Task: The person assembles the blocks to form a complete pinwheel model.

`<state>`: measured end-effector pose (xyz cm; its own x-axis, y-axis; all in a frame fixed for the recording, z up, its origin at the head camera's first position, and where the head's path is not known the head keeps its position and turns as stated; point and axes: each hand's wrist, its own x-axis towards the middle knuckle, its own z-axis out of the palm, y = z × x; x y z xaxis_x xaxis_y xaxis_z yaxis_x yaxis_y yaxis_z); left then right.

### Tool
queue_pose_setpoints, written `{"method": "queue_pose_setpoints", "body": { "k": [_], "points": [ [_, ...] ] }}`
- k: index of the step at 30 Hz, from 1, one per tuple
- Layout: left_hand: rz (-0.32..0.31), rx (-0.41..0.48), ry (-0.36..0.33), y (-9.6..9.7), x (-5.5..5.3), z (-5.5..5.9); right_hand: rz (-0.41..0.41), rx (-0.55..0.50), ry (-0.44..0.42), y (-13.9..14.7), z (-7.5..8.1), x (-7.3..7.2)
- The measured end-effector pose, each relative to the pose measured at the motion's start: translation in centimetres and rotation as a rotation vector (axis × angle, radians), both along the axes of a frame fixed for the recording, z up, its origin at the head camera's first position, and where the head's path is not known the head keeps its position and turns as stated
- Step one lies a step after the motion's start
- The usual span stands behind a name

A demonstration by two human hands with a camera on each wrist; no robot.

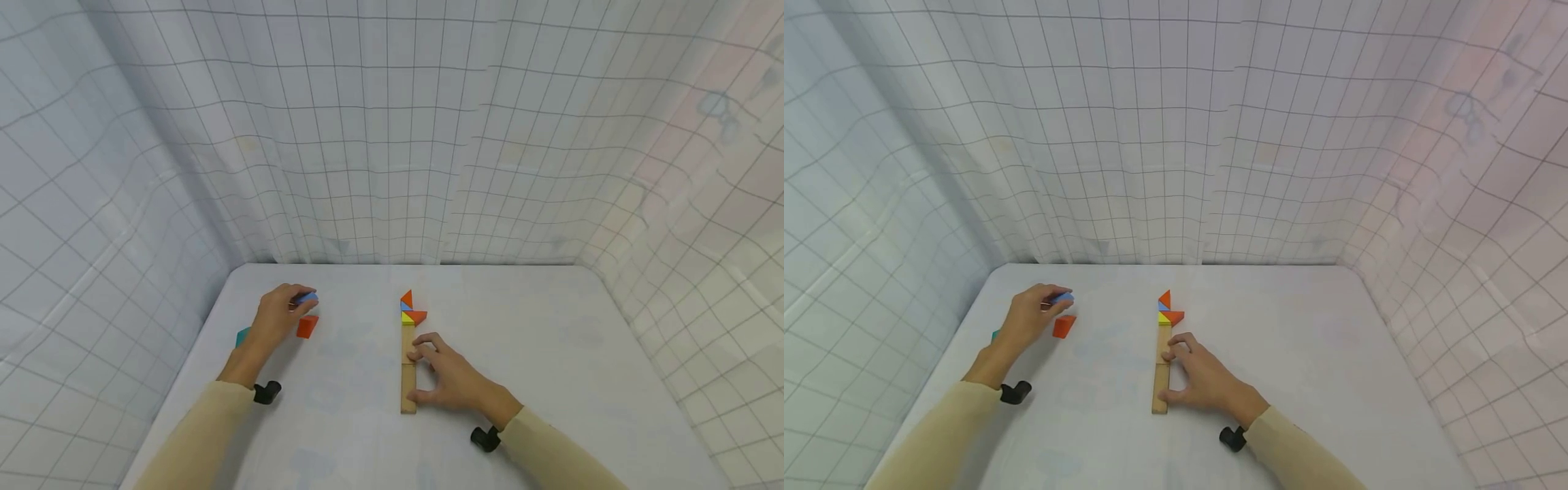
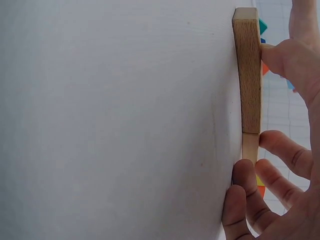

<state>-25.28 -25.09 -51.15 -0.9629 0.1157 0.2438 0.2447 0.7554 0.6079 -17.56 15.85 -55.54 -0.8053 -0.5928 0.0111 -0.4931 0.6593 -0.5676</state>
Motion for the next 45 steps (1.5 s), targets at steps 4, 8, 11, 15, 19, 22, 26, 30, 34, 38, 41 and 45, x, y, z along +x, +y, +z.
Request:
{"method": "queue_pose_setpoints", "body": {
  "k": [4, 8, 11, 15, 19, 22, 26, 30, 34, 38, 41, 45],
  "points": [
    [-0.019, 0.001, -0.01, 0.9, -0.1, 0.1, -0.005, 0.005, -0.003, 0.0, 0.0, -0.1],
    [-0.039, 0.011, 0.003, 1.8, -0.1, 0.1, -0.003, 0.001, -0.005, -0.1, -0.1, -0.1],
    [-0.053, 0.018, 0.019, 2.5, -0.2, 0.1, -0.002, -0.003, 0.0, -0.1, -0.2, -0.1],
    [-0.072, 0.028, 0.029, 3.4, -0.1, -0.1, -0.003, 0.001, 0.01, -0.2, -0.2, -0.1],
    [-0.083, 0.027, 0.021, 4.2, 0.0, -0.5, 0.004, 0.002, 0.004, -0.2, -0.2, -0.1],
    [-0.097, 0.028, 0.004, 4.9, 0.0, -0.7, 0.002, -0.001, 0.0, -0.2, -0.1, -0.1],
    [-0.108, 0.03, -0.034, 5.8, 0.0, -1.0, -0.005, 0.007, 0.002, -0.1, -0.1, -0.1],
    [-0.113, 0.032, -0.049, 6.6, 0.0, -1.4, -0.003, 0.014, -0.004, -0.1, -0.2, -0.2],
    [-0.109, 0.041, -0.047, 7.8, 0.0, -1.3, 0.001, 0.002, -0.003, -0.2, -0.2, -0.1],
    [-0.084, 0.025, -0.074, 9.2, -0.3, -1.4, 0.002, -0.006, 0.007, -0.2, 0.0, 0.0],
    [-0.065, 0.009, -0.106, 10.2, -0.4, -1.8, 0.003, -0.006, 0.013, -0.2, 0.0, 0.0],
    [-0.059, 0.019, -0.111, 11.0, -0.6, -2.0, 0.003, 0.004, 0.02, -0.1, -0.1, -0.1]
  ]
}}
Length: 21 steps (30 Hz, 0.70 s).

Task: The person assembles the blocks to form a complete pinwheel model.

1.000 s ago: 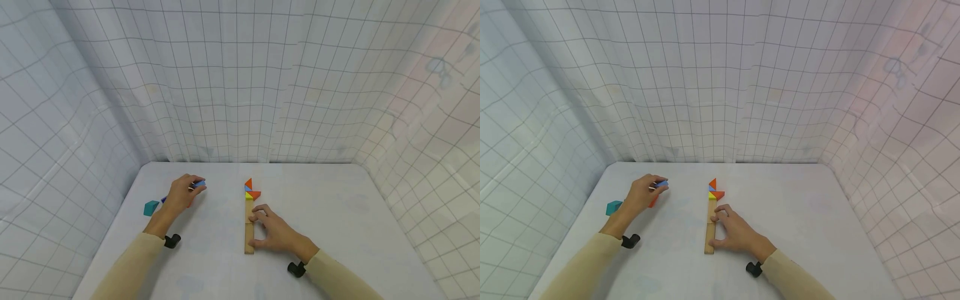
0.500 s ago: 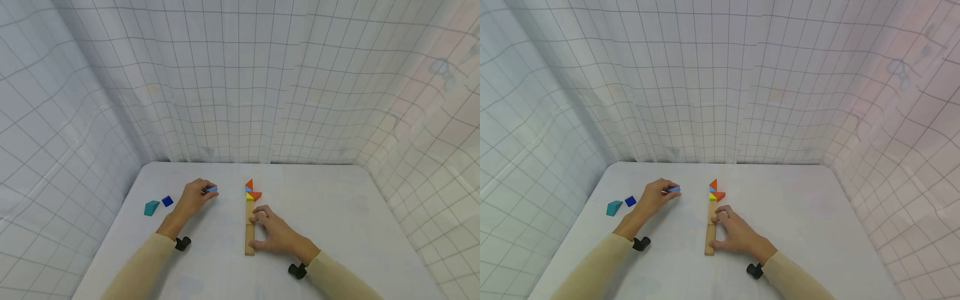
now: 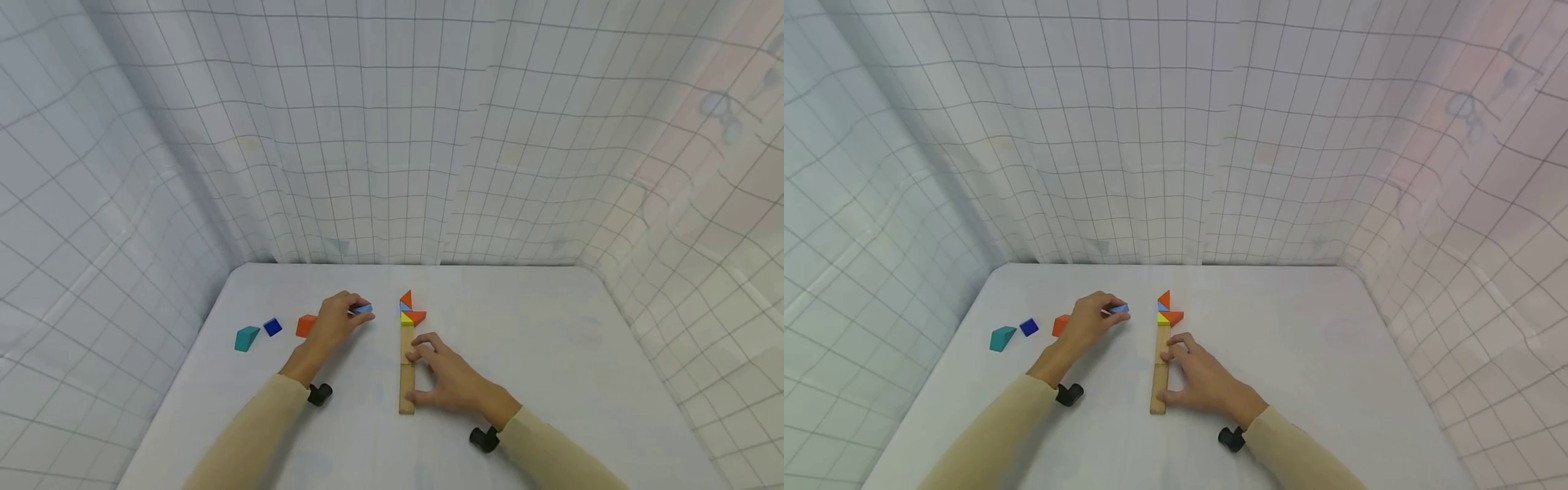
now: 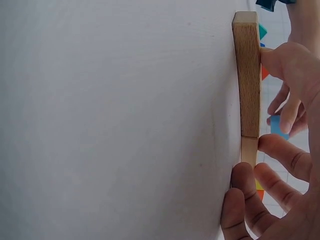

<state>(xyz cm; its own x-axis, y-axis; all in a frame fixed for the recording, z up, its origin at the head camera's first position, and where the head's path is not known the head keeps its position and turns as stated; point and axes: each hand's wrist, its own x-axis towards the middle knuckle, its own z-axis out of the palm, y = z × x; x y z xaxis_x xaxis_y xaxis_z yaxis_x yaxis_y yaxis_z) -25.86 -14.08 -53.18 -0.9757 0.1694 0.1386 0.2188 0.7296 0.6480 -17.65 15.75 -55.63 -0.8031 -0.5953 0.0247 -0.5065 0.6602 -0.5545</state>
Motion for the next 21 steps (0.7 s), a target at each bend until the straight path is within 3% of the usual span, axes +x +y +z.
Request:
{"method": "queue_pose_setpoints", "body": {
  "k": [2, 3, 5, 7, 9, 10, 12, 14, 16, 21],
  "points": [
    [-0.008, 0.003, 0.011, 0.2, -0.2, -0.1, 0.002, 0.004, 0.004, 0.0, 0.0, -0.1],
    [-0.026, 0.016, 0.035, -0.1, -0.9, -1.2, 0.004, 0.004, 0.006, 0.0, 0.0, -0.1],
    [-0.033, 0.013, 0.048, 0.1, -1.4, -1.6, 0.01, -0.002, 0.01, 0.0, 0.1, -0.3],
    [-0.049, 0.022, 0.091, 0.0, -2.5, -3.4, 0.013, -0.01, 0.015, -0.1, 0.1, -0.4],
    [-0.046, 0.025, 0.097, 0.2, -3.1, -4.2, 0.016, -0.016, 0.018, -0.1, 0.1, -0.4],
    [-0.029, 0.013, 0.088, 0.7, -3.0, -3.9, 0.017, -0.018, 0.016, -0.1, 0.1, -0.5],
    [-0.025, 0.014, 0.097, 0.9, -3.7, -5.0, 0.015, -0.02, 0.01, -0.1, 0.1, -0.4],
    [-0.013, 0.011, 0.061, 1.5, -3.6, -4.8, 0.012, -0.019, 0.001, -0.1, 0.1, -0.4],
    [-0.011, 0.01, 0.059, 1.7, -4.1, -5.6, 0.005, -0.013, -0.006, -0.1, 0.1, -0.2],
    [0.013, -0.015, 0.042, 2.5, -4.7, -6.5, 0.003, -0.003, -0.006, 0.0, 0.1, 0.0]
  ]
}}
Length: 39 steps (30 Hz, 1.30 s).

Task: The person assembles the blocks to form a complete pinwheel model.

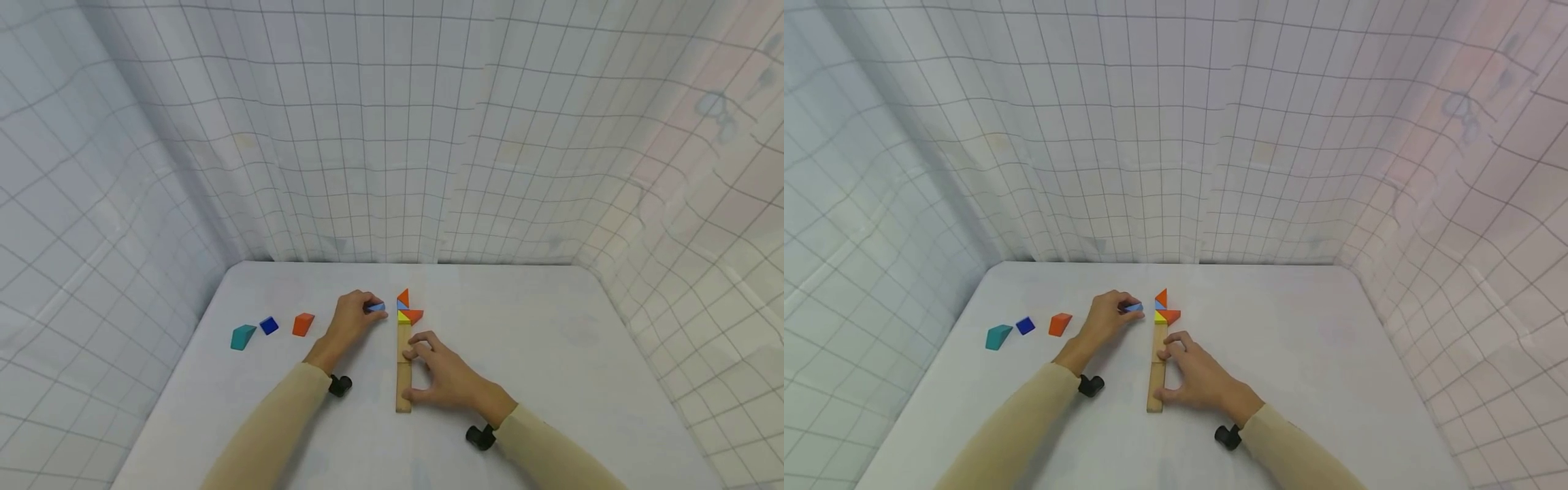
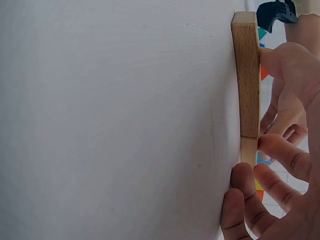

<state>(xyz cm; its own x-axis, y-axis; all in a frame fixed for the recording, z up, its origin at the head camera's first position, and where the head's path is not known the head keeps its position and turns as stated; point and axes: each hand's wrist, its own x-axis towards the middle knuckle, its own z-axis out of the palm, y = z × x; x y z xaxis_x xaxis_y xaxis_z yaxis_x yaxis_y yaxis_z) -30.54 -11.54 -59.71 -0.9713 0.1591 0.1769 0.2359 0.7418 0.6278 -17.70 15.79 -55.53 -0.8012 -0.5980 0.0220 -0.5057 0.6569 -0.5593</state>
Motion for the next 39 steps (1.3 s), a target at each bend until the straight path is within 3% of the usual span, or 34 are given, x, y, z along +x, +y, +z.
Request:
{"method": "queue_pose_setpoints", "body": {
  "k": [5, 11, 18, 20, 22, 24, 27, 29, 39],
  "points": [
    [0.031, -0.015, -0.028, 0.7, -0.1, 0.0, 0.012, -0.012, 0.002, 0.0, 0.0, 0.1],
    [0.023, 0.02, -0.069, 1.1, 0.4, 0.7, 0.013, -0.023, -0.008, 0.0, 0.0, 0.1],
    [-0.019, 0.089, -0.076, 1.5, 2.8, 4.3, 0.004, -0.018, -0.018, -0.1, -0.2, 0.1],
    [-0.029, 0.09, -0.068, 1.6, 3.1, 4.8, 0.001, -0.019, -0.017, -0.1, -0.1, 0.1],
    [-0.047, 0.095, -0.028, 1.3, 2.6, 3.7, -0.001, -0.019, -0.017, -0.1, -0.1, 0.1],
    [-0.05, 0.1, -0.015, 1.4, 2.6, 3.6, -0.001, -0.019, -0.018, 0.0, 0.0, 0.2],
    [-0.039, 0.098, -0.03, 1.7, 2.6, 3.6, -0.002, -0.02, -0.016, 0.0, 0.1, 0.2],
    [-0.008, 0.092, -0.077, 2.4, 3.2, 4.8, -0.003, -0.02, -0.013, 0.0, 0.1, 0.1],
    [0.002, 0.091, -0.083, 3.0, 3.0, 4.7, 0.002, -0.014, 0.006, 0.0, 0.2, 0.1]
  ]
}}
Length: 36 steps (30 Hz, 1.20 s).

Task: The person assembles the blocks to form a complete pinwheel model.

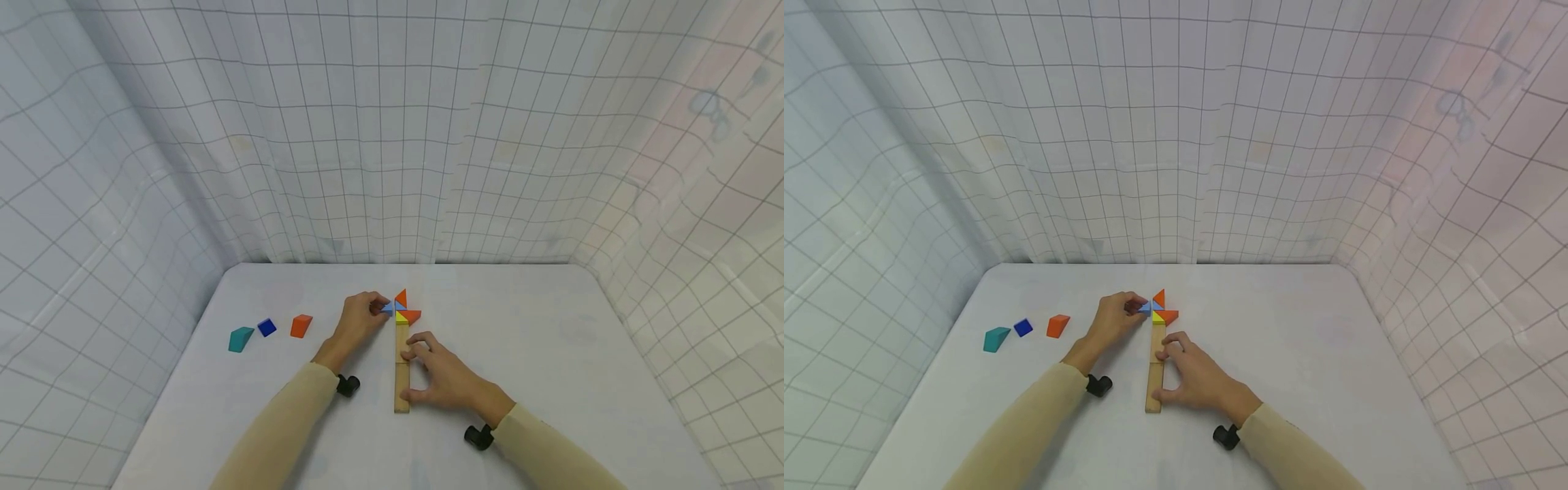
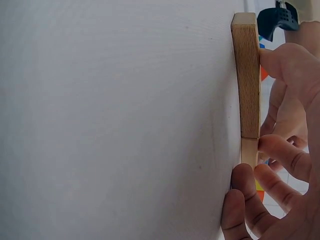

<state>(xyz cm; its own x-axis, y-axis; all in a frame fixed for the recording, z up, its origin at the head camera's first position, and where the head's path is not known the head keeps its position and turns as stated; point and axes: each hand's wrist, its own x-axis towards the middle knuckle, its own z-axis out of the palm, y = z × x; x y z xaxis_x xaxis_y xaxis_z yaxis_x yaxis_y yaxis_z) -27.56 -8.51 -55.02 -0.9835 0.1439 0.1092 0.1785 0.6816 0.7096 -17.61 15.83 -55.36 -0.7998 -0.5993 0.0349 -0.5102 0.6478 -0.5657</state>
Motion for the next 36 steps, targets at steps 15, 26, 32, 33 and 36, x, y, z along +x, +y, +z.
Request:
{"method": "queue_pose_setpoints", "body": {
  "k": [15, 26, 32, 33, 36],
  "points": [
    [0.005, 0.01, -0.014, 0.3, 0.0, -0.1, 0.007, 0.003, -0.005, 0.0, 0.0, -0.1],
    [-0.034, 0.043, 0.044, -0.1, -0.8, -1.2, 0.009, 0.007, -0.008, 0.1, 0.0, -0.2],
    [-0.039, 0.054, 0.038, -0.1, -0.9, -1.2, 0.006, 0.006, -0.007, 0.1, 0.0, -0.1],
    [-0.038, 0.049, 0.039, -0.1, -0.8, -1.2, 0.006, 0.005, -0.008, 0.1, 0.0, 0.0],
    [-0.032, 0.039, 0.036, 0.0, -0.9, -1.3, 0.005, 0.002, -0.009, 0.2, 0.0, 0.0]
  ]
}}
